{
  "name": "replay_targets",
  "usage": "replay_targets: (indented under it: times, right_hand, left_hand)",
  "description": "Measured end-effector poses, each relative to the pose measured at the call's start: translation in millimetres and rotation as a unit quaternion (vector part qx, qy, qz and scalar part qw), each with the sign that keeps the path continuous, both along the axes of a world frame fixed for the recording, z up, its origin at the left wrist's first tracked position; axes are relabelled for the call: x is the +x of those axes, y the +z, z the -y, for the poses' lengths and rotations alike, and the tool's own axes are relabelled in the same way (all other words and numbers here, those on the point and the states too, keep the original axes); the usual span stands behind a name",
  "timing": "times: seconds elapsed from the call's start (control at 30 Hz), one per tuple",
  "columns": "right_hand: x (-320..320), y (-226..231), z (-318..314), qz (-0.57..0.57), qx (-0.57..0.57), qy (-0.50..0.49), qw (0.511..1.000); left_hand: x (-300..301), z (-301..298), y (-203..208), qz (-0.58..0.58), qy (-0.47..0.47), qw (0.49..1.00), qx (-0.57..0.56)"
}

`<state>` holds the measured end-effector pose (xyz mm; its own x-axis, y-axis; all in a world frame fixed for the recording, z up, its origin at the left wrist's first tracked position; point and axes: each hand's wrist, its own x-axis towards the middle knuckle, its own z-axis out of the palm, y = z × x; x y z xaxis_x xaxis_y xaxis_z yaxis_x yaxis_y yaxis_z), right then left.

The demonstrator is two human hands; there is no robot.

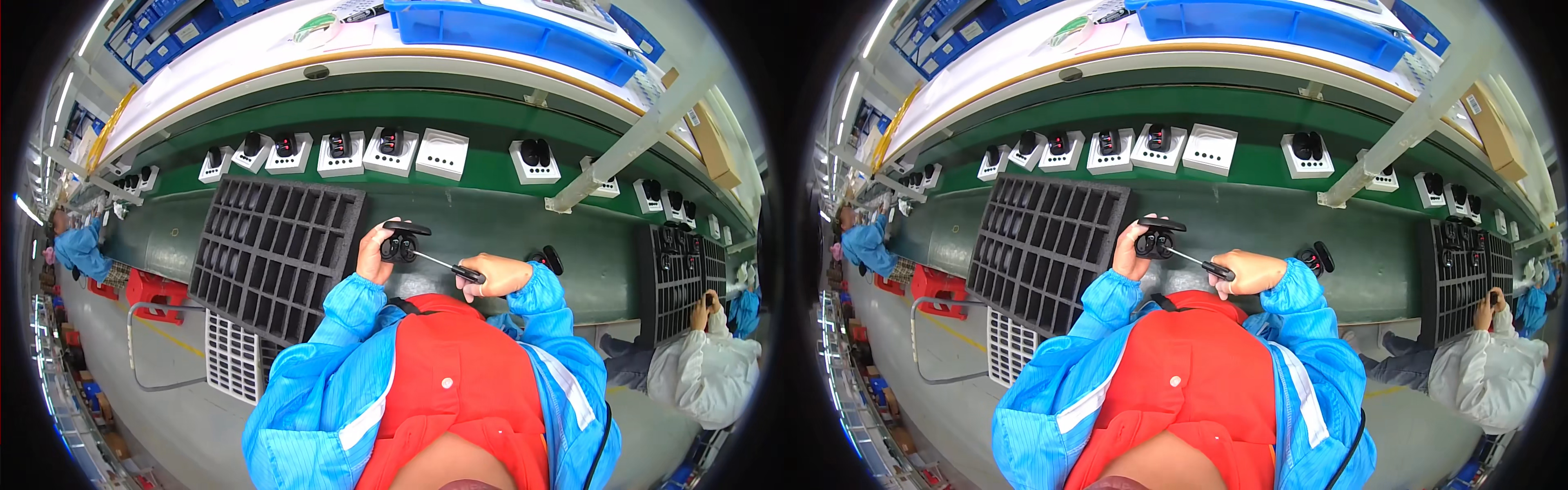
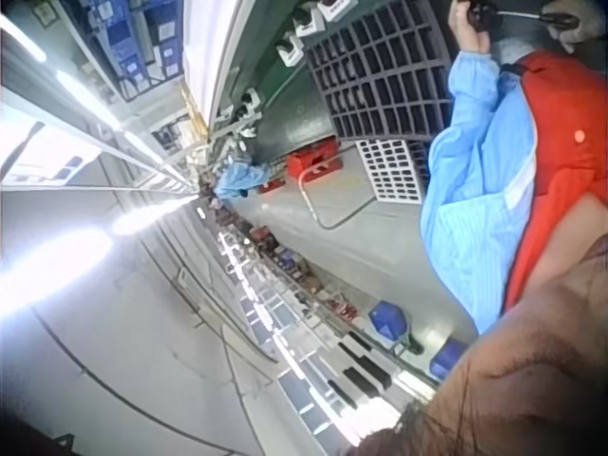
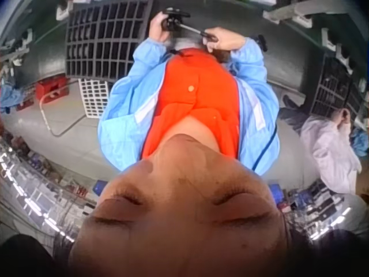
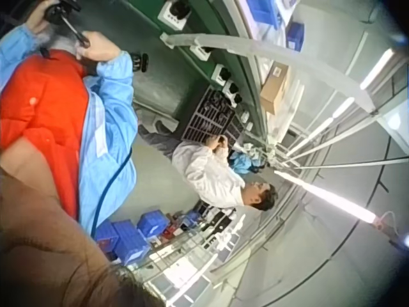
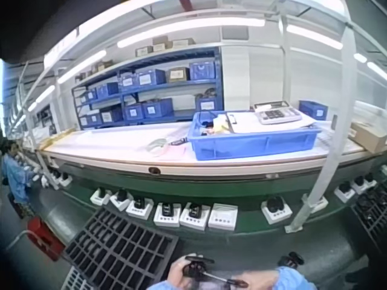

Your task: Assembling handheld electronic controller components using an electric screwdriver on a factory production line.

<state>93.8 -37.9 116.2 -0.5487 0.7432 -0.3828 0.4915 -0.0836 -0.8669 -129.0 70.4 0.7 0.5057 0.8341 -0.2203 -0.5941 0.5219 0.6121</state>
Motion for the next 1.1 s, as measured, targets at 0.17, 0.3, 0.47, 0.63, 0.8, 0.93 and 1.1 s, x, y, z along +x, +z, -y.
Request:
replay_targets:
  times: [0.17, 0.3, 0.47, 0.63, 0.8, 0.93, 1.1]
  right_hand:
    - [0.0, 7.2, -8.2, -0.005, -0.026, 0.007, 1.000]
    - [5.4, 3.1, -10.2, -0.057, 0.016, -0.015, 0.998]
    - [-21.1, -11.0, -32.1, 0.144, 0.248, -0.217, 0.933]
    - [-35.4, -27.8, -67.1, 0.211, 0.211, -0.166, 0.940]
    - [-13.2, -44.0, -101.4, 0.249, 0.165, -0.169, 0.939]
    - [31.3, -64.3, -154.9, 0.241, 0.143, -0.292, 0.915]
    - [59.9, -97.1, -236.7, 0.302, 0.177, -0.443, 0.825]
  left_hand:
    - [-4.2, -2.8, -8.7, -0.026, 0.025, 0.999, 0.000]
    - [-9.5, -6.2, -18.3, -0.051, 0.049, 0.997, -0.018]
    - [4.3, -4.2, -22.9, -0.068, 0.004, 0.996, -0.055]
    - [26.6, 10.5, -18.6, -0.084, -0.037, 0.994, -0.063]
    - [19.6, 8.6, 0.4, -0.104, -0.035, 0.991, -0.073]
    - [-9.5, -0.7, 0.4, -0.155, -0.032, 0.982, -0.105]
    - [-46.9, -1.1, -20.1, -0.186, 0.013, 0.975, -0.123]
